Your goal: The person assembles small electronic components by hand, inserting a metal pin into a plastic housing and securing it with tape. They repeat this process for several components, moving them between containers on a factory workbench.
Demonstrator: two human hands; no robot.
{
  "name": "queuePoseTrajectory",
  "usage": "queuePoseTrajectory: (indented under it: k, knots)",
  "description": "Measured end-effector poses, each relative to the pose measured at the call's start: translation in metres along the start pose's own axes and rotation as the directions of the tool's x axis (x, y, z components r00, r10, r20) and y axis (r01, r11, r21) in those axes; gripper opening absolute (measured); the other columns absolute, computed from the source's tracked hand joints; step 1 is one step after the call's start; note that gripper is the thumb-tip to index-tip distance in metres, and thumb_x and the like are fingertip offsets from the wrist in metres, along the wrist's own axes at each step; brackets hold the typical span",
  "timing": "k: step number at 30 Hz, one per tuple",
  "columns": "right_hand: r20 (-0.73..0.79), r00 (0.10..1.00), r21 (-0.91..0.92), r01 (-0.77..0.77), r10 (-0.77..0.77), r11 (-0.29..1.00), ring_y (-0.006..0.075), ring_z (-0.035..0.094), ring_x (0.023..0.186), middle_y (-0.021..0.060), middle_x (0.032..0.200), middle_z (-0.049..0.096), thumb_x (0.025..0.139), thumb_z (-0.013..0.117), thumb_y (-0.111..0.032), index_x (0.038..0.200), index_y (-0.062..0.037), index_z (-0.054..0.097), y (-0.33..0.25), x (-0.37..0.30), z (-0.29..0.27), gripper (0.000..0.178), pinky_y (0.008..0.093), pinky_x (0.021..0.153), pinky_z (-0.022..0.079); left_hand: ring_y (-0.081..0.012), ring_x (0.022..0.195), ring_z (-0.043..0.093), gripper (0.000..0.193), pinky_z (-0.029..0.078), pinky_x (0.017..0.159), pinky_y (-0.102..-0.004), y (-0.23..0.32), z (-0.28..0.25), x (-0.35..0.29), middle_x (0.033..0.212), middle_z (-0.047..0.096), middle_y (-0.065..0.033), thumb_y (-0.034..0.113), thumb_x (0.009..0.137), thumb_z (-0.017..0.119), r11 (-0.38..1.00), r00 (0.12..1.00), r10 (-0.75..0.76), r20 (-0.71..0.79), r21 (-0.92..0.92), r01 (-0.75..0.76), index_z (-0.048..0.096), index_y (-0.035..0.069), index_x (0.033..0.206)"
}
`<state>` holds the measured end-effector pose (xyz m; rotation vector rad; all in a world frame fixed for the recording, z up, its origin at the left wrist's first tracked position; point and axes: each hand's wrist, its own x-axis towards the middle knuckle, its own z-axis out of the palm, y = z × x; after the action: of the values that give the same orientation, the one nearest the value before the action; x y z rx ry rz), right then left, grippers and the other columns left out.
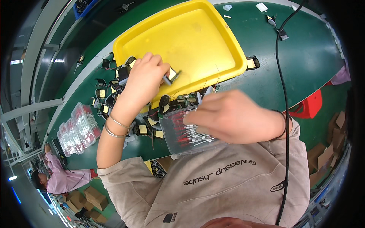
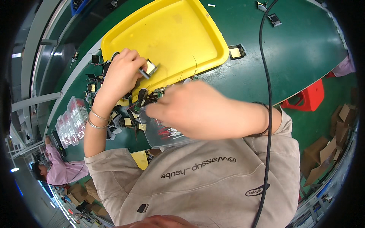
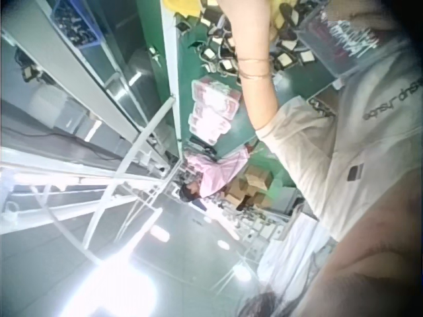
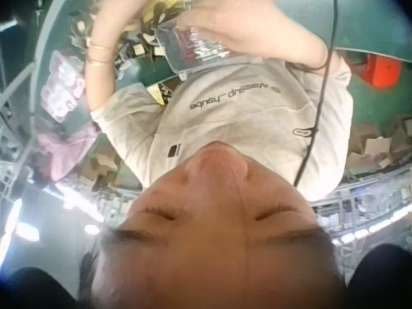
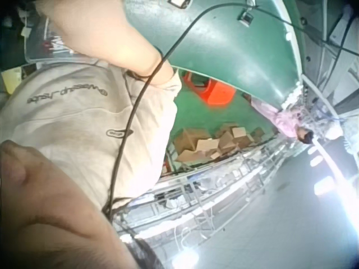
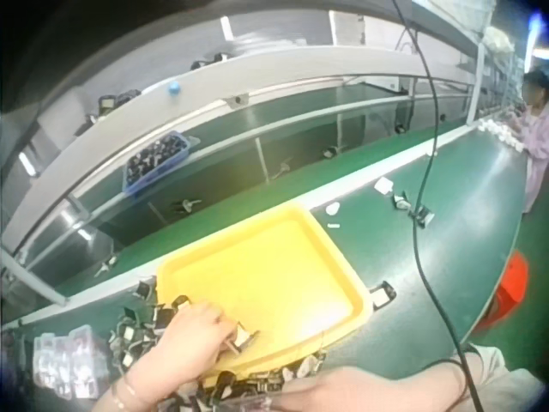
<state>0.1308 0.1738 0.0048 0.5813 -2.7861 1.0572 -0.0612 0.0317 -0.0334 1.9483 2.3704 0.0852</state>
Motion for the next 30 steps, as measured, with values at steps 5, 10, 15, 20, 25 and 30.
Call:
queuePoseTrajectory:
  k: [5, 10, 15, 20, 25, 30]
  knots:
    - [0.14, 0.99, -0.14, -0.002, 0.022, 0.99, 0.0213, 0.059, 0.071, 0.0038, 0.072, 0.06, 0.065, 0.061, -0.008, 0.099, -0.0076, 0.059, 0.012, -0.019, 0.062, 0.035, 0.0327, 0.056, 0.049, -0.0286, 0.097, 0.053, 0.026, 0.043, 0.083, -0.0384, 0.011, -0.029, -0.008, 0.091, 0.058, -0.0092, 0.009, 0.071, 0.069, 0.985, 0.947, -0.025, -0.321, -0.167, -0.031, 0.059, 0.007, 0.095]
    - [0.169, 0.984, -0.169, -0.029, 0.058, 0.985, 0.0228, 0.062, 0.077, 0.0063, 0.072, 0.062, 0.065, 0.06, -0.006, 0.091, -0.0057, 0.057, 0.012, -0.017, 0.081, 0.026, 0.0347, 0.054, 0.05, -0.0229, 0.086, 0.056, 0.033, 0.045, 0.076, -0.0301, 0.034, -0.043, -0.03, 0.094, 0.058, -0.0108, 0.005, 0.074, 0.067, 0.864, 0.774, -0.285, -0.565, -0.501, -0.047, 0.057, 0.003, 0.105]
    - [0.128, 0.988, 0.036, -0.095, 0.089, 0.995, 0.0221, 0.062, 0.071, 0.0061, 0.071, 0.062, 0.069, 0.061, -0.003, 0.099, -0.0045, 0.057, 0.007, -0.012, 0.057, 0.03, 0.0315, 0.054, 0.049, -0.0205, 0.093, 0.055, 0.032, 0.043, 0.084, -0.0298, 0.036, -0.039, -0.038, 0.099, 0.058, -0.009, 0.007, 0.075, 0.069, 0.587, 0.662, -0.415, -0.624, -0.74, -0.329, 0.056, 0.0, 0.103]
    - [-0.337, 0.89, 0.825, 0.122, 0.307, 0.552, 0.0139, 0.063, 0.077, 0.0063, 0.079, 0.062, 0.081, 0.062, 0.003, 0.124, -0.0008, 0.041, 0.009, 0.008, -0.005, 0.048, 0.0258, 0.067, 0.05, -0.0268, 0.103, 0.057, 0.034, 0.043, 0.092, -0.0365, 0.032, -0.04, -0.052, 0.099, 0.062, -0.0129, 0.018, 0.078, 0.072, 0.144, 0.698, -0.432, -0.571, -0.807, -0.572, 0.054, -0.001, 0.101]
    - [-0.61, 0.697, 0.742, 0.336, 0.376, 0.58, 0.0167, 0.062, 0.079, 0.0096, 0.087, 0.059, 0.082, 0.053, 0.005, 0.133, 0.0002, 0.028, 0.024, 0.032, -0.015, 0.057, 0.0335, 0.083, 0.051, -0.0296, 0.119, 0.047, 0.043, 0.034, 0.101, -0.0404, 0.038, -0.031, -0.036, 0.109, 0.062, -0.0138, 0.025, 0.068, 0.078, 0.042, 0.848, -0.279, -0.45, -0.888, -0.458, 0.061, 0.002, 0.1]
    - [-0.571, 0.726, 0.784, 0.345, 0.383, 0.516, 0.0161, 0.063, 0.078, 0.0085, 0.086, 0.059, 0.084, 0.054, 0.003, 0.134, -0.0006, 0.027, 0.018, 0.051, -0.007, 0.056, 0.0391, 0.092, 0.048, -0.0249, 0.121, 0.043, 0.034, 0.032, 0.102, -0.0363, 0.05, -0.034, -0.03, 0.122, 0.053, -0.0102, 0.015, 0.067, 0.075, 0.047, 0.953, -0.18, -0.242, -0.97, -0.238, 0.066, 0.007, 0.098]
